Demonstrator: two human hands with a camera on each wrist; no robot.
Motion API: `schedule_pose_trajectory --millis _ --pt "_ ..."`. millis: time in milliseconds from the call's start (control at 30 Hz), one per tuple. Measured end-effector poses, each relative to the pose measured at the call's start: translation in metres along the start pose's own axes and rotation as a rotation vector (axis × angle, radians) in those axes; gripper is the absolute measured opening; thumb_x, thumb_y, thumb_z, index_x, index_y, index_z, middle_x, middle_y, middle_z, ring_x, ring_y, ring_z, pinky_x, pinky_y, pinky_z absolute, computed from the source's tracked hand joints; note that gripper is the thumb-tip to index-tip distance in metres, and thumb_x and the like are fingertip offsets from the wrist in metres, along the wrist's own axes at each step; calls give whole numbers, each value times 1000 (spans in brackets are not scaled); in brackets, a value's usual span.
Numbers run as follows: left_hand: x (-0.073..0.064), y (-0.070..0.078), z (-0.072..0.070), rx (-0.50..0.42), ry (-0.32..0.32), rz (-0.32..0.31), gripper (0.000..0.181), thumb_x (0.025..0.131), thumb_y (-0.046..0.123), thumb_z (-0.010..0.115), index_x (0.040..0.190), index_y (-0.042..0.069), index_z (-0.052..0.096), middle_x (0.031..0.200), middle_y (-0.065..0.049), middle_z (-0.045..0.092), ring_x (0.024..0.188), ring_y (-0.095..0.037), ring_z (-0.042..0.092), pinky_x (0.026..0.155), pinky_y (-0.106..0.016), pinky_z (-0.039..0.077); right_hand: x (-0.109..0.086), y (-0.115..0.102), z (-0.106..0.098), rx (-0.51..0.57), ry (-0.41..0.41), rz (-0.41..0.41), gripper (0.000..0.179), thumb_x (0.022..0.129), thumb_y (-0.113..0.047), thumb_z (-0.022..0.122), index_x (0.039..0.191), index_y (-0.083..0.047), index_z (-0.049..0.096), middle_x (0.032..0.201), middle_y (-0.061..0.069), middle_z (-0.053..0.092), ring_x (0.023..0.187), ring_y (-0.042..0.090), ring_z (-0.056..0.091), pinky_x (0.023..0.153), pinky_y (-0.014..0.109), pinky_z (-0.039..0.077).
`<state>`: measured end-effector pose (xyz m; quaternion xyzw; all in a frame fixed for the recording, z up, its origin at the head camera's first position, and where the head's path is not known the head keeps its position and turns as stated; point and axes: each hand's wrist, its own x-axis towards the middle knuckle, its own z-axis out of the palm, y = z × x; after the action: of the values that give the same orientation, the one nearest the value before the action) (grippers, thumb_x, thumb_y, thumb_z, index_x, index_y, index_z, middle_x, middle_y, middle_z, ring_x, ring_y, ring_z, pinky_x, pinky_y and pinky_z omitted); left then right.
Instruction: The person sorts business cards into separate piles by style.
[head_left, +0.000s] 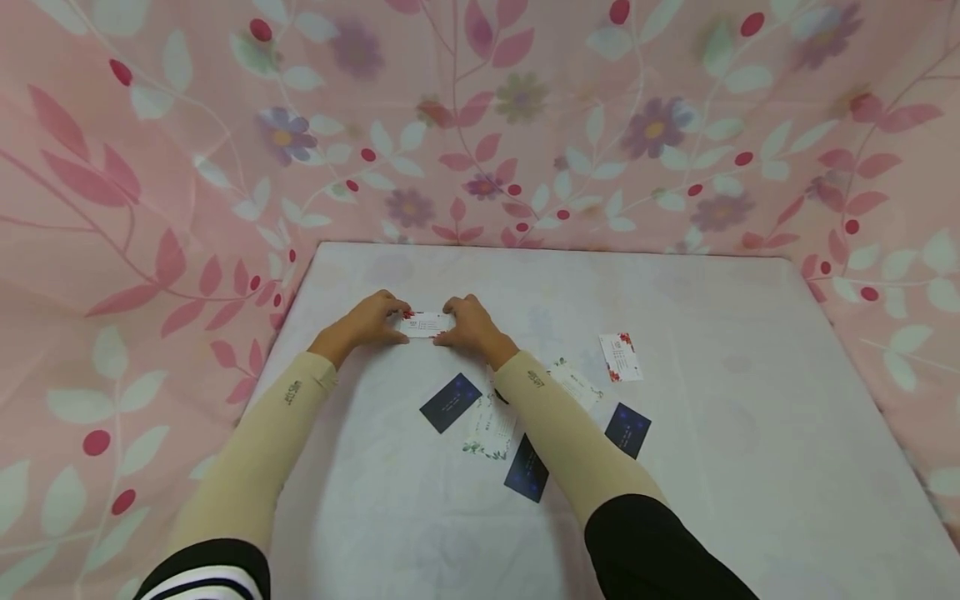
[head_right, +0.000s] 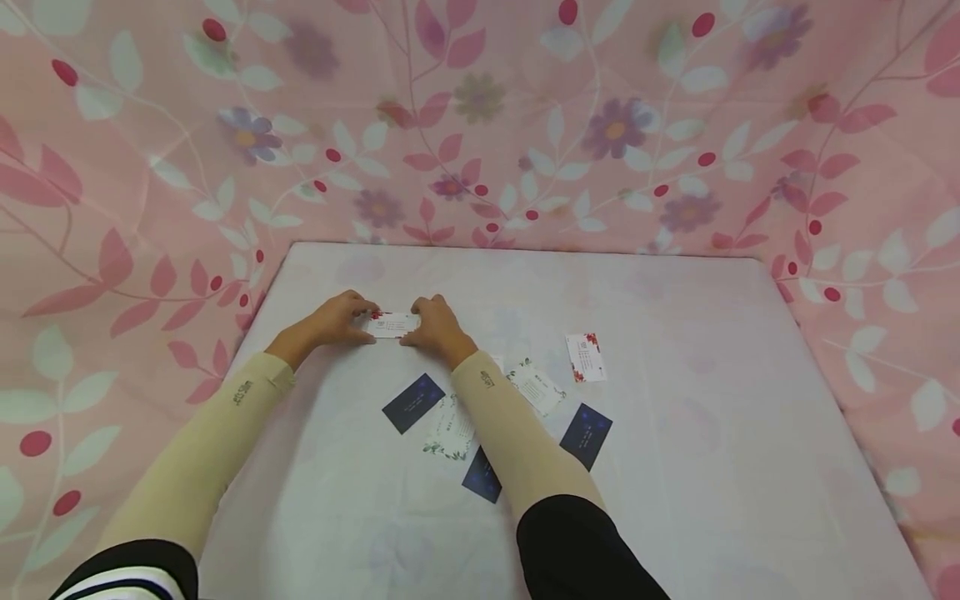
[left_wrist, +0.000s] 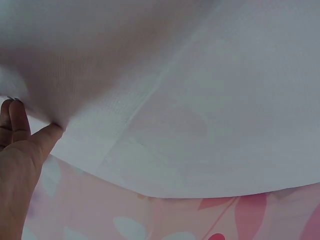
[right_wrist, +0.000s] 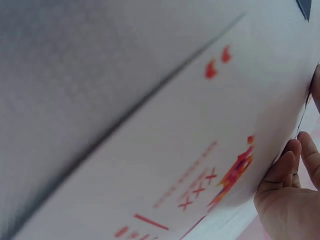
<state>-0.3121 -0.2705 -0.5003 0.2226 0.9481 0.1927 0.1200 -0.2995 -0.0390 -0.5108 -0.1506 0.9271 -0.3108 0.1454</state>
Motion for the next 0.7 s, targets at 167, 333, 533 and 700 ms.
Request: schedule_pose_trajectory --millis 167,333,533,700 --pt "0 0 0 2 -5 -2 61 75 24 87 128 4 65 121 -23 57 108 -35 56 99 -50 45 0 1 1 27 -4 23 62 79 -36 83 130 -9 59 121 10 52 107 21 49 103 35 44" --pt "0 1 0 -4 -6 -11 61 75 25 87 128 3 65 121 -23 56 108 -36 56 99 -50 45 0 2 1 40 2 27 61 79 -34 83 129 -9 59 116 9 51 104 21 48 98 35 45" --pt "0 1 1 -11 -4 -16 61 75 25 87 127 2 65 121 -23 56 108 -36 55 98 -50 45 0 1 0 55 -3 33 59 79 -33 84 127 -9 58 115 10 51 103 21 48 96 34 45" --pt "-1 3 -2 -11 -24 -52 62 77 26 86 130 4 63 126 -24 54 112 -37 54 101 -52 43 1 -1 -1 58 -5 28 59 79 -33 84 125 -8 58 115 10 51 102 22 48 97 35 45"
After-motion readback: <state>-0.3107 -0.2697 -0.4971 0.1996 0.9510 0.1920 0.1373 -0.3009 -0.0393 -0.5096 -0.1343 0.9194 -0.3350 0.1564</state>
